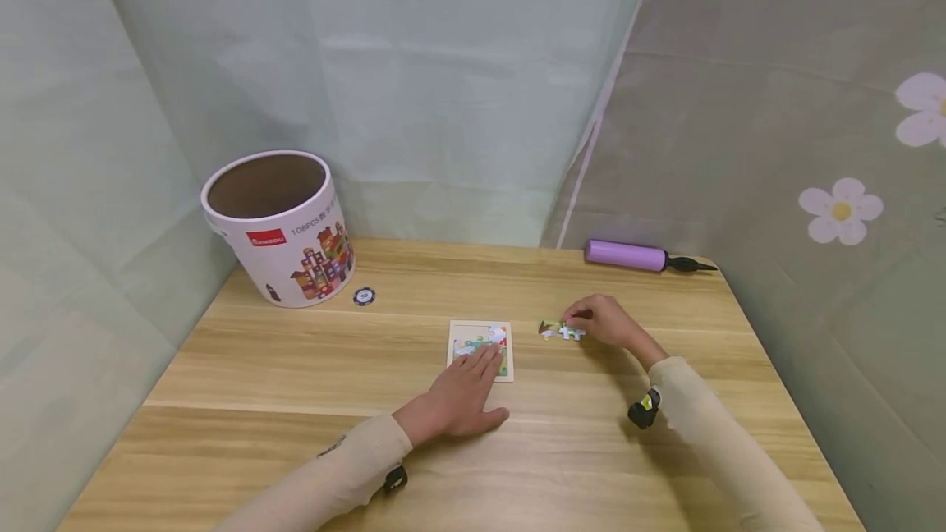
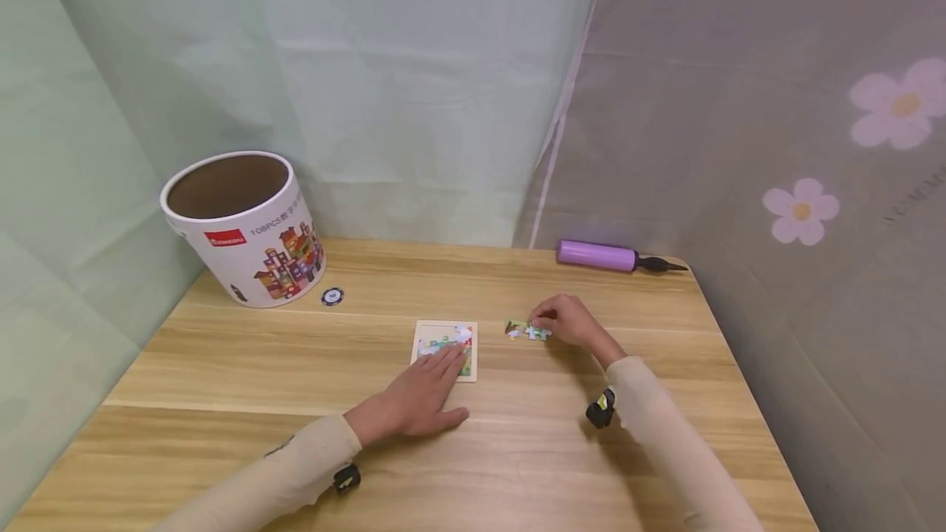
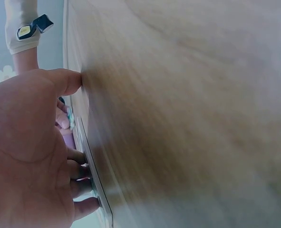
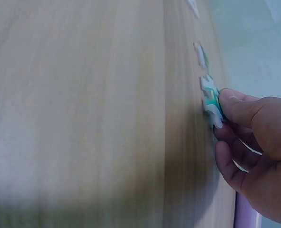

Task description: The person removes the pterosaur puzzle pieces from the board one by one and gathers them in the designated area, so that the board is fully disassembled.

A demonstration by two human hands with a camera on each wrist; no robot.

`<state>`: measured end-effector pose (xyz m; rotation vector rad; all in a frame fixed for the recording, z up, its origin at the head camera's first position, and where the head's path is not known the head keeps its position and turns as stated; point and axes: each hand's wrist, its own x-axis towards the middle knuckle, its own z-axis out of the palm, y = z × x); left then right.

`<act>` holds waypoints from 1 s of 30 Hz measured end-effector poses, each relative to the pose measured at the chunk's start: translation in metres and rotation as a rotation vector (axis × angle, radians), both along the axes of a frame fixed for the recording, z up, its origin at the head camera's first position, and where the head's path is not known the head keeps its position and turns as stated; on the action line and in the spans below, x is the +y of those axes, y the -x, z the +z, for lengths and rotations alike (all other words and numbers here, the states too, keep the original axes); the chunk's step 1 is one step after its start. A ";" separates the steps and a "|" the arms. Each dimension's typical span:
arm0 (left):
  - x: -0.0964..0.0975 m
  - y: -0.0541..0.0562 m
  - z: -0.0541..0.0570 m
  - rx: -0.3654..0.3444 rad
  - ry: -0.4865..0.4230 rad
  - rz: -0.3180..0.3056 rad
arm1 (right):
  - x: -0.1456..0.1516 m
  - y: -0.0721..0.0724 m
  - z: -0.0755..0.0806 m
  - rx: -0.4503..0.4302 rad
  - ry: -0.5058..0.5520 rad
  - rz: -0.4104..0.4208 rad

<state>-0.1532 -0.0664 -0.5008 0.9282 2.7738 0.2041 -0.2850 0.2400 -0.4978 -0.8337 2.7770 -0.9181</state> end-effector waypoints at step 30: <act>-0.003 -0.005 0.001 0.079 -0.006 -0.010 | -0.067 -0.008 0.021 0.095 0.040 0.162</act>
